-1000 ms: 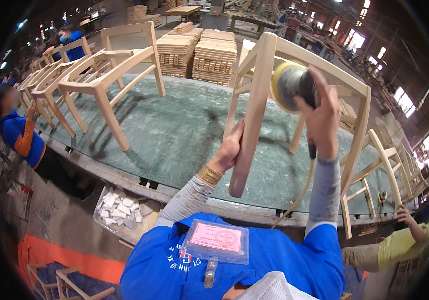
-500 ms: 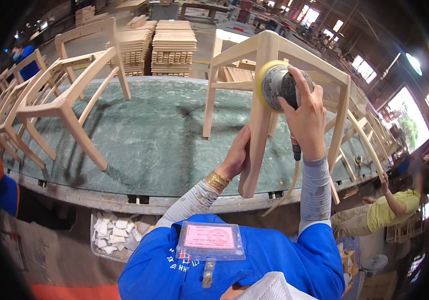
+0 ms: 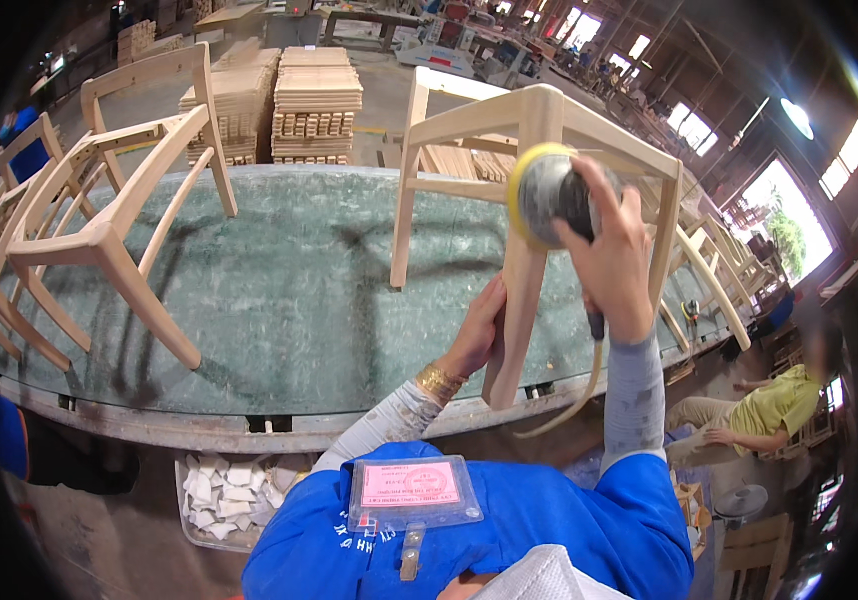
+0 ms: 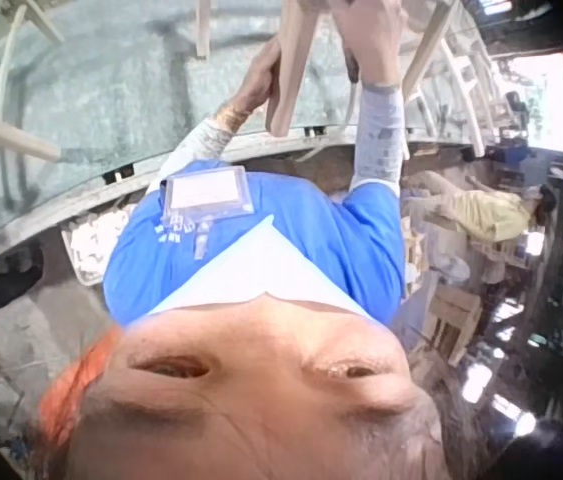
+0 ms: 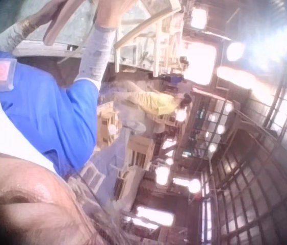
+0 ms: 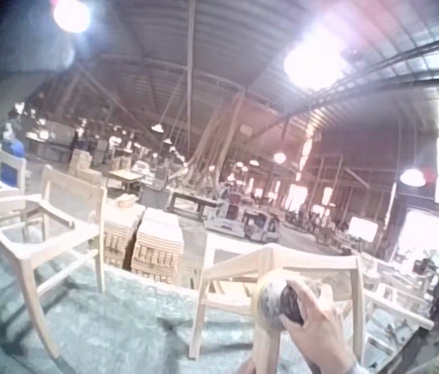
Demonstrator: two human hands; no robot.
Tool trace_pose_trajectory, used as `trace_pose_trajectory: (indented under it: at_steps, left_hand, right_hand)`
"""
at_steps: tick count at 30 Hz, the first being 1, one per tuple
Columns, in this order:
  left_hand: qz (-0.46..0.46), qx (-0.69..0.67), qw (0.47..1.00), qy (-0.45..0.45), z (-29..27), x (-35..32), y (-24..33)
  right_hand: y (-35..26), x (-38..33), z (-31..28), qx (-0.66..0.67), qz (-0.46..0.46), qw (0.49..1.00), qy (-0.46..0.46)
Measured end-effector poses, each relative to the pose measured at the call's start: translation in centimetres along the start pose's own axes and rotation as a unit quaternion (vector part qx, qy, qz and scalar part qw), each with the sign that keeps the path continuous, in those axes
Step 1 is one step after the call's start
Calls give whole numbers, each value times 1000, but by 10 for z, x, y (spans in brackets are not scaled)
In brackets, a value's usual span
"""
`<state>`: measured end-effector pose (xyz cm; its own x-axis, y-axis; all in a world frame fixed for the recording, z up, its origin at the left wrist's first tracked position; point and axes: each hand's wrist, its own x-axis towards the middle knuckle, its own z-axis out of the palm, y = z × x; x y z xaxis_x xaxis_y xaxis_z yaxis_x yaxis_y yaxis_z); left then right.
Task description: The person uses a handheld orbital sander to smooth the legs and frame of unfinished wooden chairs on a workbench. They repeatedly reposition each chair to access different legs and surfaces, then move the sanded chair aside and bring in the next one.
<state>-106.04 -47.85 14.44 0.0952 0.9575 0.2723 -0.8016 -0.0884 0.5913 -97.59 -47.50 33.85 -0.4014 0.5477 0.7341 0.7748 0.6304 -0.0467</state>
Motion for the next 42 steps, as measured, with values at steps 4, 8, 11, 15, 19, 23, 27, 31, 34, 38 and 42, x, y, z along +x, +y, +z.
trace_pose_trajectory:
  at_steps: [4, 8, 11, 15, 19, 23, 27, 31, 34, 38, 42]
  left_hand:
    - [-4, 5, 1000, -19, 3, 1, -2]
    - [3, 6, 1000, 1, 0, 2, 3]
    - [19, 5, 1000, -3, -1, 5, -4]
    - [-10, -2, 1000, -14, -4, 3, -5]
    - [22, 11, 1000, -12, -6, 5, -7]
    - [13, 11, 1000, -22, -7, 2, -10]
    - [-10, 0, 1000, -4, -4, 1, -8]
    - [0, -12, 1000, 8, -7, 2, -11]
    - [-10, -10, 1000, -15, -7, 1, -12]
    - [-31, 2, 999, -20, -6, -2, -8]
    - [-10, 11, 1000, 6, -4, -3, -11]
  right_hand:
    - [6, 47, -6, -10, 61, 998, 30]
    - [4, 37, -7, -56, 56, 997, 5]
    - [9, 36, -3, -64, 29, 997, 20]
    - [-3, 67, -7, -105, 69, 992, 15]
    - [3, 69, 3, -80, -27, 996, 42]
    - [22, 104, -5, -127, 42, 988, 81]
    - [35, 110, -16, -139, 24, 983, 115]
    - [19, 112, -5, -109, -53, 991, 51]
    - [19, 130, 0, -136, -73, 984, 90]
    - [11, 148, -16, -101, -58, 985, 129]
    - [-6, 127, -18, -110, -135, 981, 87]
